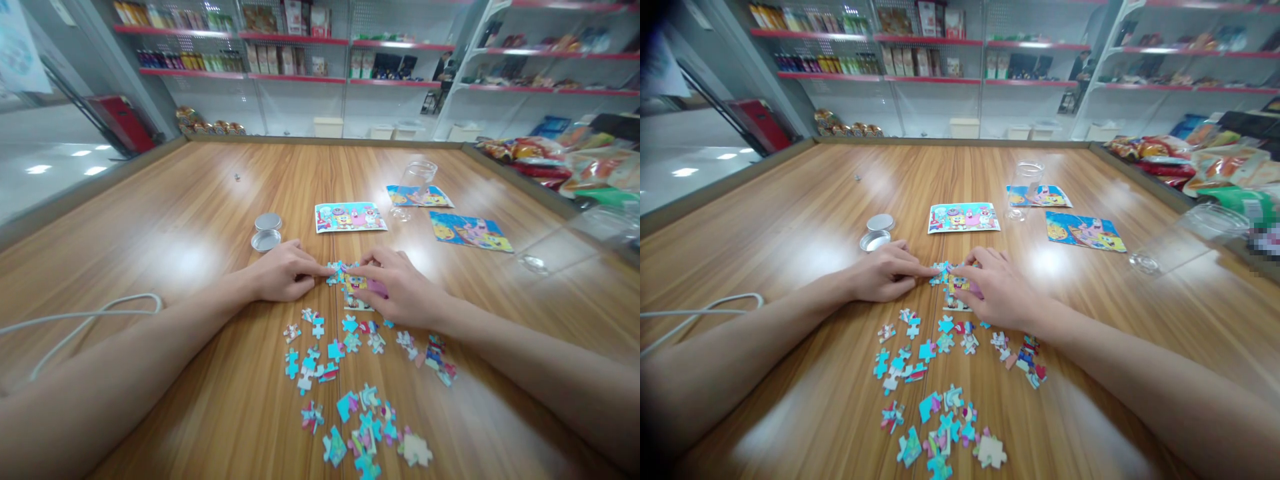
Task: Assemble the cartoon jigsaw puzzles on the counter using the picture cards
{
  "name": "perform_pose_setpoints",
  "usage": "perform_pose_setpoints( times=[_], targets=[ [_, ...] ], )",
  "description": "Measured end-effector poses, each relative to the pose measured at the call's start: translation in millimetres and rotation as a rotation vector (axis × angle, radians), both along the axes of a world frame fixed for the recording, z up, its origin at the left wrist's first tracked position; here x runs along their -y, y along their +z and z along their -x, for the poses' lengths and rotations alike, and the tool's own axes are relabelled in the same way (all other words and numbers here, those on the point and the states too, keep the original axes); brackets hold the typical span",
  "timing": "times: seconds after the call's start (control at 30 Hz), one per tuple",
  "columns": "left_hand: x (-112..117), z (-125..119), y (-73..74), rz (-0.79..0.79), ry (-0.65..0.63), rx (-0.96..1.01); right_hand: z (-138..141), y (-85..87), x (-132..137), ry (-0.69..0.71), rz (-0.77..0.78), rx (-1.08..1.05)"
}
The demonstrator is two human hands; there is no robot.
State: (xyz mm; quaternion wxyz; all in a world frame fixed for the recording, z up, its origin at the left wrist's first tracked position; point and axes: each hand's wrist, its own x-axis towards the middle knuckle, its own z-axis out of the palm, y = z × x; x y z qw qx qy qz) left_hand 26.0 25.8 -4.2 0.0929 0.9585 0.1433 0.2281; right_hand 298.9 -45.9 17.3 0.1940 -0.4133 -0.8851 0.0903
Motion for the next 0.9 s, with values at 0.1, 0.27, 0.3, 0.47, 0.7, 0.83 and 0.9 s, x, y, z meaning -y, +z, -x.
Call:
perform_pose_setpoints(
  times=[0.1, 0.27, 0.3, 0.47, 0.7, 0.83, 0.9],
  targets=[
    [1, 0, 0.0, -0.006, -0.035, 0.005, 2, 0.2, 5, 0.027, -0.013, 0.011],
    [3, 1, -1.0, -0.038, -0.008, 0.041, 13, 7.8, 18, 0.189, -0.063, -0.040],
    [3, 1, -1.3, -0.035, -0.008, 0.039, 16, 9.3, 22, 0.230, -0.060, -0.038],
    [2, -1, -2.5, -0.029, -0.029, 0.017, 29, 11.7, 36, 0.345, -0.015, 0.036],
    [3, -4, -2.1, -0.065, 0.007, 0.026, 47, 4.3, 40, 0.419, -0.086, 0.056],
    [4, -5, -1.7, -0.081, 0.031, 0.040, 48, 4.6, 38, 0.411, -0.035, -0.005],
    [4, -6, -1.4, -0.095, 0.085, 0.056, 46, 4.8, 34, 0.330, -0.013, -0.090]
  ],
)
